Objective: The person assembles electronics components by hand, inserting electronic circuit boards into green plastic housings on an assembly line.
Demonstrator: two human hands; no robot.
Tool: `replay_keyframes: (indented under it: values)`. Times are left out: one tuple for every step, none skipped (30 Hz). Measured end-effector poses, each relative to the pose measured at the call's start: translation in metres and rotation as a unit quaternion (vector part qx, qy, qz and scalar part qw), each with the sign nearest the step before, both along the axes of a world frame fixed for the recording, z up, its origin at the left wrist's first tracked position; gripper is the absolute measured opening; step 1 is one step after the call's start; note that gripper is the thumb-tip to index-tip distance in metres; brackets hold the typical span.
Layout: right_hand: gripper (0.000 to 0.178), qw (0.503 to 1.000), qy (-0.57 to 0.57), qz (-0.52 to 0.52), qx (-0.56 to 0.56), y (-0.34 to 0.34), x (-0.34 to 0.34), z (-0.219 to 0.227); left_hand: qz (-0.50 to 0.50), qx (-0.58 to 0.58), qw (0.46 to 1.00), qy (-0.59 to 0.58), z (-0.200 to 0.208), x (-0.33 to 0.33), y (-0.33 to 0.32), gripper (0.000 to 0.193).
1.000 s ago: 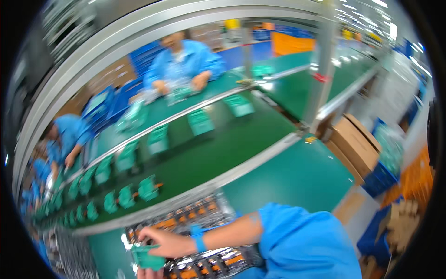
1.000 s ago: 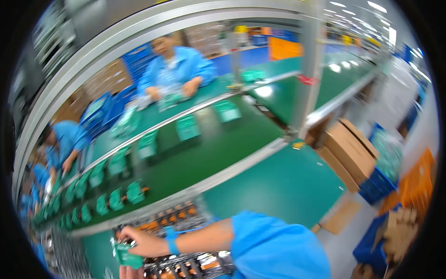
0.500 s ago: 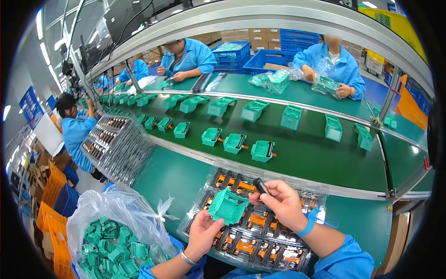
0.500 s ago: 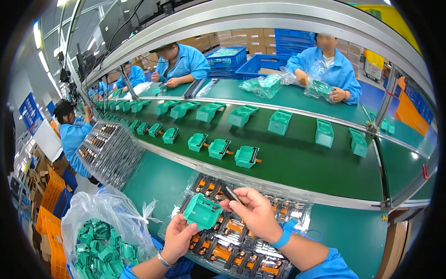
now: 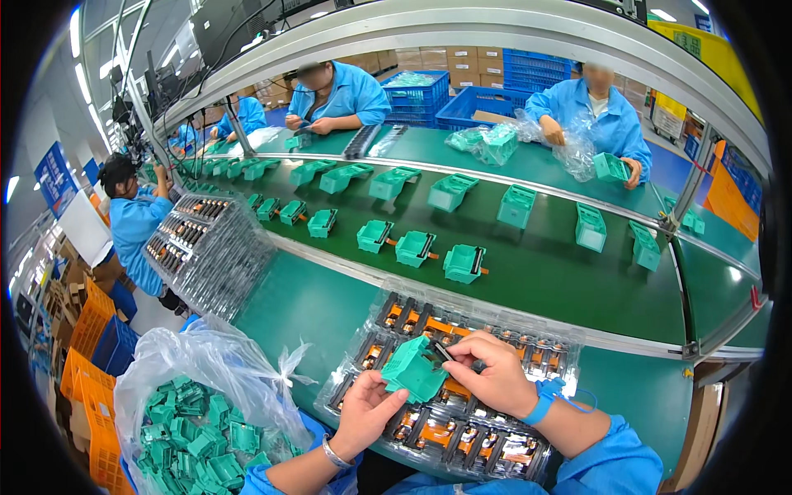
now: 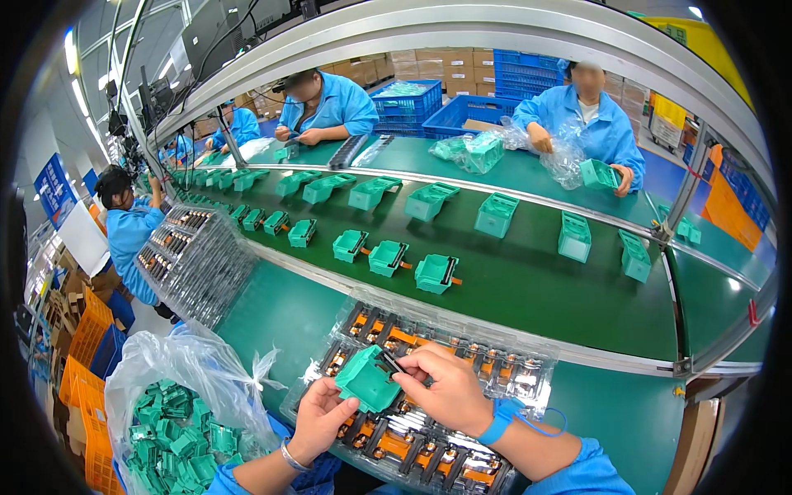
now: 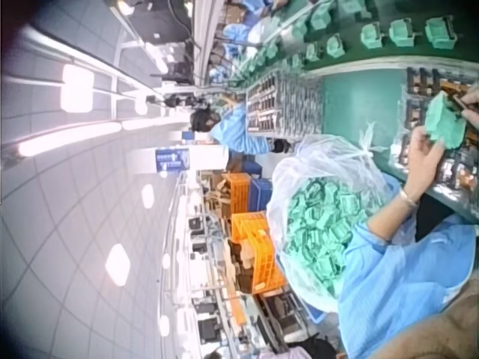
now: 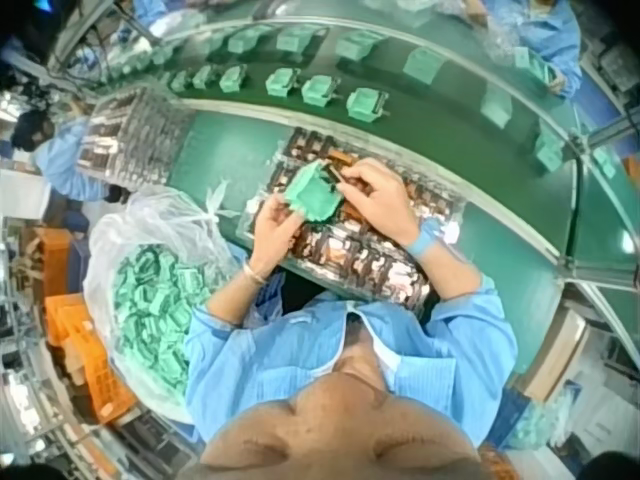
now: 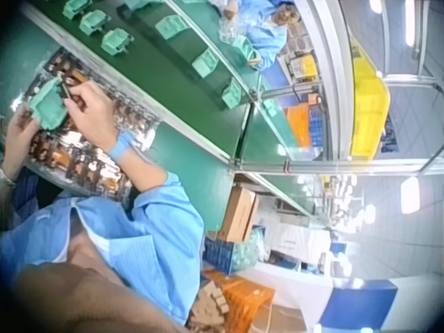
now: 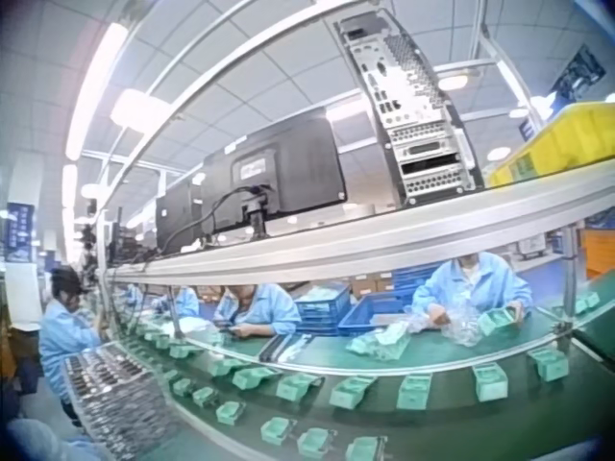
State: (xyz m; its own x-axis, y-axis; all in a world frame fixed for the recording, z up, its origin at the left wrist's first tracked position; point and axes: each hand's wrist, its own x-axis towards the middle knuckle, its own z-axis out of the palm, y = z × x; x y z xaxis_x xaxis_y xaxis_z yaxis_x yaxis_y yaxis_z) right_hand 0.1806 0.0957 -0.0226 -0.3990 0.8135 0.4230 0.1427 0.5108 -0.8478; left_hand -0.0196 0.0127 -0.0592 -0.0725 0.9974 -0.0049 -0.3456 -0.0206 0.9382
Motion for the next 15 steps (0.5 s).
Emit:
replay_keyframes:
  values:
    - [0.017, 1.000, -0.016, 0.004, -0.014, 0.000, 0.000, -0.002, -0.012, 0.015, 1.000, -0.007, 0.002, 0.001, 0.000, 0.024]
    - [0.017, 1.000, -0.015, 0.002, -0.014, 0.002, 0.000, -0.004, -0.023, 0.030, 0.999, -0.013, 0.002, 0.001, -0.001, 0.024]
    - [0.018, 0.998, -0.026, 0.009, -0.057, 0.004, 0.002, -0.005, -0.025, 0.029, 0.999, -0.013, 0.002, 0.001, -0.001, 0.024]
    - [0.018, 0.994, -0.036, 0.018, -0.100, 0.007, 0.002, -0.008, -0.028, 0.025, 0.999, -0.009, 0.001, 0.000, -0.001, 0.024]
    - [0.015, 0.980, -0.002, 0.033, -0.197, 0.009, 0.003, -0.013, -0.030, 0.022, 0.999, -0.004, 0.000, -0.001, -0.001, 0.024]
    - [0.015, 0.980, -0.002, 0.034, -0.198, 0.013, 0.004, -0.018, -0.030, 0.021, 0.999, -0.003, -0.001, -0.001, -0.002, 0.024]
    - [0.015, 0.969, 0.004, 0.072, -0.238, 0.018, 0.006, -0.023, -0.035, 0.024, 0.999, -0.006, -0.002, -0.001, -0.002, 0.024]
    - [0.015, 0.954, 0.011, 0.109, -0.278, 0.020, 0.008, -0.026, -0.039, 0.027, 0.999, -0.008, -0.002, -0.001, -0.002, 0.024]
    - [0.014, 0.961, 0.006, 0.114, -0.251, 0.020, 0.009, -0.027, -0.039, 0.027, 0.999, -0.008, -0.002, -0.001, -0.003, 0.024]
    - [0.014, 0.961, 0.006, 0.115, -0.252, 0.018, 0.008, -0.026, -0.041, 0.015, 0.999, -0.005, -0.001, -0.001, -0.004, 0.024]
    - [0.014, 0.951, 0.037, 0.117, -0.285, 0.015, 0.006, -0.023, -0.043, 0.004, 0.999, -0.002, -0.001, -0.001, -0.005, 0.024]
    - [0.014, 0.938, 0.068, 0.119, -0.317, 0.014, 0.004, -0.021, -0.043, 0.002, 0.999, -0.002, -0.001, -0.001, -0.006, 0.024]
    - [0.014, 0.939, 0.068, 0.118, -0.317, 0.013, 0.006, -0.019, -0.047, 0.024, 0.999, -0.008, 0.000, 0.001, -0.007, 0.024]
    - [0.014, 0.938, 0.039, 0.131, -0.318, 0.012, 0.007, -0.017, -0.050, 0.046, 0.998, -0.014, 0.001, 0.003, -0.007, 0.024]
    - [0.014, 0.937, 0.011, 0.145, -0.319, 0.012, 0.008, -0.015, -0.051, 0.046, 0.998, -0.015, 0.003, 0.004, -0.008, 0.024]
